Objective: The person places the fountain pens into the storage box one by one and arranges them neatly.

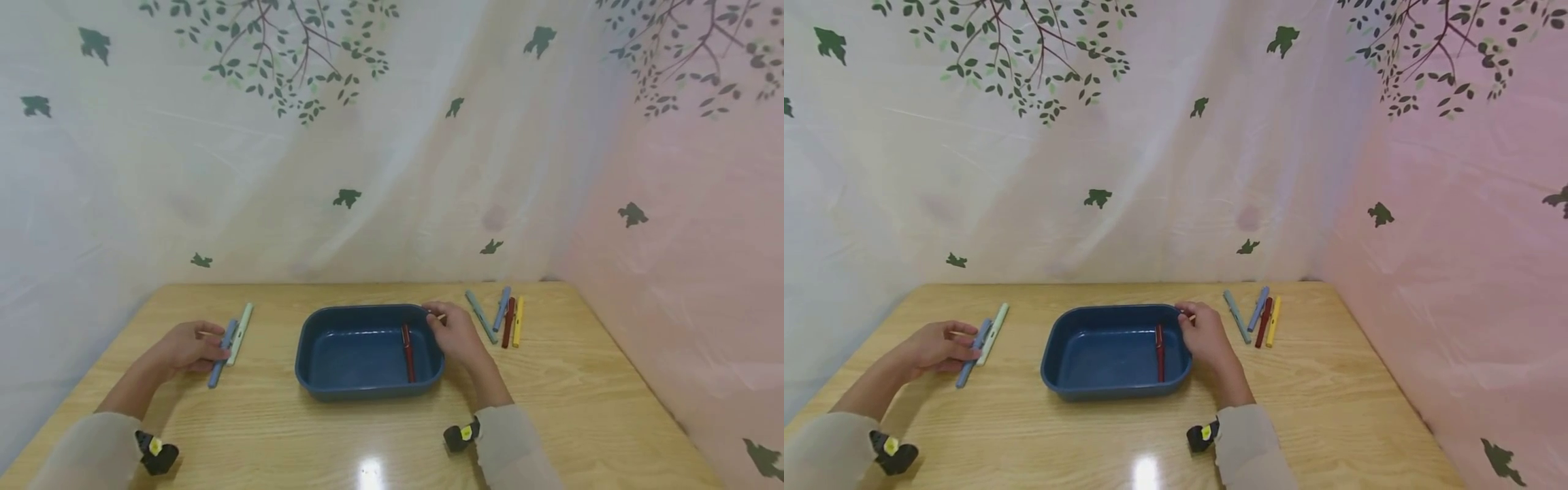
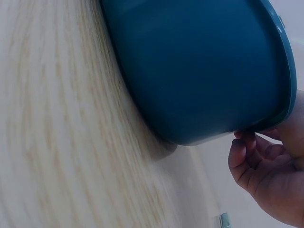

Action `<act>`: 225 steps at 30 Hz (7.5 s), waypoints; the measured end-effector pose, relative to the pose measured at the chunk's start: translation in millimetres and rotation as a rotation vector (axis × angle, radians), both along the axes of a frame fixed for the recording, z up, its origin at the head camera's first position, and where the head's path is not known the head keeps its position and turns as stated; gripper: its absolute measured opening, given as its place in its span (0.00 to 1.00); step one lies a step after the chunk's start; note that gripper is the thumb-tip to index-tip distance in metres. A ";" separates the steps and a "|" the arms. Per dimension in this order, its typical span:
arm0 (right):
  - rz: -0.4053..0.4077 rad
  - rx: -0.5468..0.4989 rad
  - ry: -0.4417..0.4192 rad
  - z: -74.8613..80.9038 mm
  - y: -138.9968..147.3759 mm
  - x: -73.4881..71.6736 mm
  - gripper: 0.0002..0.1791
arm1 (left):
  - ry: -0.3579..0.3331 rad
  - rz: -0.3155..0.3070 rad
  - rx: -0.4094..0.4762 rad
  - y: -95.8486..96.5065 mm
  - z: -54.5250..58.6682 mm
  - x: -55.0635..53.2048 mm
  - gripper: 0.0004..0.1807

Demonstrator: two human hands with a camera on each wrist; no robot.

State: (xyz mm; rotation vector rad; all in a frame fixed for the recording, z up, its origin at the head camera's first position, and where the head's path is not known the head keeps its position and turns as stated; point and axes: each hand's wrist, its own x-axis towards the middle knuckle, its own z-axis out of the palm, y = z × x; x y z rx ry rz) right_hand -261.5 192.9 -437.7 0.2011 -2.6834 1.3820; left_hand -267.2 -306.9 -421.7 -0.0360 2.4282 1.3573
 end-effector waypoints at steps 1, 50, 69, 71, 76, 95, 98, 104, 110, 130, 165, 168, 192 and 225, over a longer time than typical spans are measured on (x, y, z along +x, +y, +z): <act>0.001 0.000 0.000 0.0 -0.2 -0.2 0.16 | 0.001 0.001 -0.001 -0.3 -0.1 0.1 0.39; 0.008 0.007 0.014 3.3 2.0 -0.5 0.16 | 0.057 -0.061 0.315 0.2 27.7 0.4 0.38; 0.027 0.004 0.022 1.6 0.5 0.0 0.17 | 0.004 -0.102 0.460 75.5 55.6 9.2 0.36; 0.026 0.006 0.023 1.7 0.5 0.3 0.17 | 0.003 -0.120 0.467 85.3 57.5 9.7 0.35; 0.025 0.004 0.025 2.0 0.7 0.8 0.17 | 0.008 -0.157 0.475 109.4 58.4 10.2 0.30; 0.027 0.004 0.020 0.2 1.1 -0.6 0.17 | -0.059 -0.186 0.504 189.8 32.9 10.1 0.27; 0.026 0.001 0.018 0.1 1.1 -0.8 0.17 | -0.068 -0.188 0.493 201.0 27.4 9.9 0.26; 0.026 0.003 0.015 1.1 0.7 -0.5 0.17 | -0.091 -0.194 0.457 221.4 18.3 11.3 0.24; 0.023 0.006 0.011 2.2 0.4 -0.4 0.17 | -0.119 -0.209 0.445 242.9 10.0 10.4 0.25; 0.026 0.012 -0.003 4.4 -0.1 -0.3 0.17 | -0.229 -0.149 0.408 281.1 -5.6 9.8 0.14; 0.020 0.033 -0.006 3.4 0.9 -1.9 0.17 | -0.195 -0.105 0.330 289.4 -7.9 12.5 0.17; 0.022 0.030 -0.009 3.7 0.4 -1.8 0.17 | -0.199 -0.108 0.341 290.7 -7.6 13.8 0.18; 0.008 0.028 -0.018 3.3 -1.1 -0.9 0.17 | -0.112 -0.180 0.496 217.3 35.8 -1.4 0.28; 0.011 0.024 0.001 2.5 -1.3 1.4 0.17 | -0.033 0.069 0.108 28.1 2.6 -31.1 0.35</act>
